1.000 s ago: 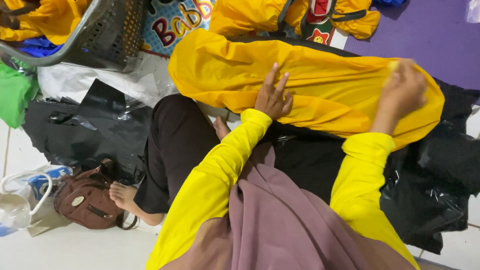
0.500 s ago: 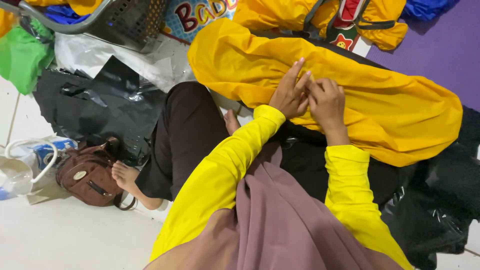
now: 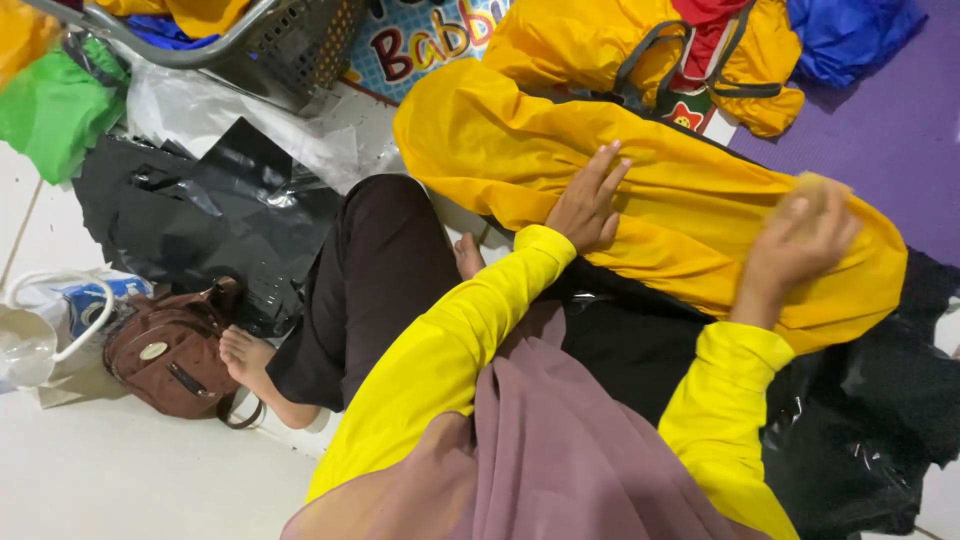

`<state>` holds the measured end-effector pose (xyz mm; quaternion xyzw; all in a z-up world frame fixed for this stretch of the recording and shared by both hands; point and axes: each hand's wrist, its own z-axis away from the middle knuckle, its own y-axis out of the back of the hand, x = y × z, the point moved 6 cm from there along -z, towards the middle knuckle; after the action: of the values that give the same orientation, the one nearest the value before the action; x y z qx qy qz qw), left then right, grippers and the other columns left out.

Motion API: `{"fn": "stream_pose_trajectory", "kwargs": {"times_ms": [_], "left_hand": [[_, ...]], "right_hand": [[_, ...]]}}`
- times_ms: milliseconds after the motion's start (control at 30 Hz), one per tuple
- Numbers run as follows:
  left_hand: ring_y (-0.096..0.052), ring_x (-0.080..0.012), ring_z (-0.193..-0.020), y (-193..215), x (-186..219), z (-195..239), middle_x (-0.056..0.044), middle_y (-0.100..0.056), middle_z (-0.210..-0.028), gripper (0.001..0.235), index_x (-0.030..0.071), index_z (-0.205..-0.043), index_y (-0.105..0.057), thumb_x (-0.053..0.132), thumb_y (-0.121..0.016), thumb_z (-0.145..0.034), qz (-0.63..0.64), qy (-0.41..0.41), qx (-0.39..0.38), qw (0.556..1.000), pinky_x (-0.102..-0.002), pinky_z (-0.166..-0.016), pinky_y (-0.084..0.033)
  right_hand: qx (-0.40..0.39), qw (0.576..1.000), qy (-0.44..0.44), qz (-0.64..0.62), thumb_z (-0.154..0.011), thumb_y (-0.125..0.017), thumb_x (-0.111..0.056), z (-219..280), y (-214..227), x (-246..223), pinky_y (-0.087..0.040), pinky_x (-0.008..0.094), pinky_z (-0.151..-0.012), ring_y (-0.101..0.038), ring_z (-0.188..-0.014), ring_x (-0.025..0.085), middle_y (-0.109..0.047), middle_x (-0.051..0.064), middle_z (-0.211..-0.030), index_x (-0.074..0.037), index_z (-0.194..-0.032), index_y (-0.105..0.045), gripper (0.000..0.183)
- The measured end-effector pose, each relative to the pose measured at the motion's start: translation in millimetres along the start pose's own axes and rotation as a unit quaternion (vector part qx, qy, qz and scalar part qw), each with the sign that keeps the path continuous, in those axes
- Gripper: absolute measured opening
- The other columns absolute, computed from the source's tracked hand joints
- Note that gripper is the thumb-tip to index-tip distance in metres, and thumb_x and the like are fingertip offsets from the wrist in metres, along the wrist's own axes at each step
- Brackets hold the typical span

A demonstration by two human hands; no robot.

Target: The person places a folded yellow fabric item into a black plastic bag, smooths the bag against a motorcycle seat, and then uses shears to trim excess material from the edge of another yellow fabric item.

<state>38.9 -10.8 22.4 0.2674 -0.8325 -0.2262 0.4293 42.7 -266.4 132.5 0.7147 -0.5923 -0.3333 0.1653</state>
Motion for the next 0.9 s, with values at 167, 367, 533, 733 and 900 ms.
{"fn": "stream_pose_trajectory", "kwargs": {"times_ms": [167,367,533,733,900], "left_hand": [[-0.044,-0.0382,-0.153,-1.8,-8.0,4.9,-0.018,-0.028,-0.168,0.069,0.012,-0.156,-0.026,-0.002,-0.059,-0.097,0.064,0.004,0.044,0.997,-0.044,-0.129,-0.041],[-0.037,-0.0386,-0.155,-10.8,-10.0,0.2,-0.019,-0.031,-0.165,0.077,0.002,-0.152,-0.038,-0.004,-0.063,-0.079,0.014,0.027,-0.022,0.999,-0.042,-0.13,-0.035],[-0.041,-0.0413,-0.151,0.1,-0.4,-5.8,-0.021,-0.042,-0.155,0.057,0.0,-0.141,-0.048,-0.001,-0.064,-0.086,0.027,0.014,-0.004,1.0,-0.045,-0.125,-0.038],[-0.055,-0.0372,-0.138,65.8,8.5,-2.7,-0.012,-0.065,-0.13,0.025,0.001,-0.11,-0.067,-0.007,-0.063,-0.086,0.145,0.013,0.09,0.985,-0.043,-0.116,-0.047],[-0.046,-0.0387,-0.143,169.2,-53.4,13.2,-0.007,-0.062,-0.137,0.035,0.01,-0.114,-0.067,0.005,-0.07,-0.08,-0.082,0.055,0.162,0.982,-0.056,-0.123,-0.032]], "right_hand": [[-0.314,0.913,0.198,-0.171,-0.089,-0.075,-0.006,50.2,-46.1,-132.1,-0.051,0.038,-0.075,-0.062,-0.083,0.028,-0.061,0.01,-0.1,-0.01,-0.124,-0.071,0.035],[-0.246,0.959,0.119,0.077,-0.088,-0.077,-0.009,29.5,-77.1,-29.7,-0.047,0.039,-0.08,-0.06,-0.092,0.018,-0.063,-0.002,-0.099,-0.026,-0.119,-0.081,0.036],[-0.086,0.969,-0.111,0.204,-0.088,-0.08,-0.006,18.5,-12.0,80.2,-0.045,0.049,-0.085,-0.064,-0.095,0.028,-0.07,0.007,-0.106,-0.018,-0.112,-0.079,0.028],[-0.015,0.999,0.021,0.038,-0.097,-0.073,-0.006,40.5,57.2,-1.9,-0.047,0.048,-0.085,-0.055,-0.096,0.038,-0.064,0.02,-0.111,0.001,-0.122,-0.07,0.026],[-0.149,0.98,0.134,-0.014,-0.091,-0.083,-0.044,70.0,37.9,-49.4,-0.036,0.05,-0.098,-0.052,-0.108,0.039,-0.059,0.019,-0.118,-0.002,-0.133,-0.07,0.06]]}}
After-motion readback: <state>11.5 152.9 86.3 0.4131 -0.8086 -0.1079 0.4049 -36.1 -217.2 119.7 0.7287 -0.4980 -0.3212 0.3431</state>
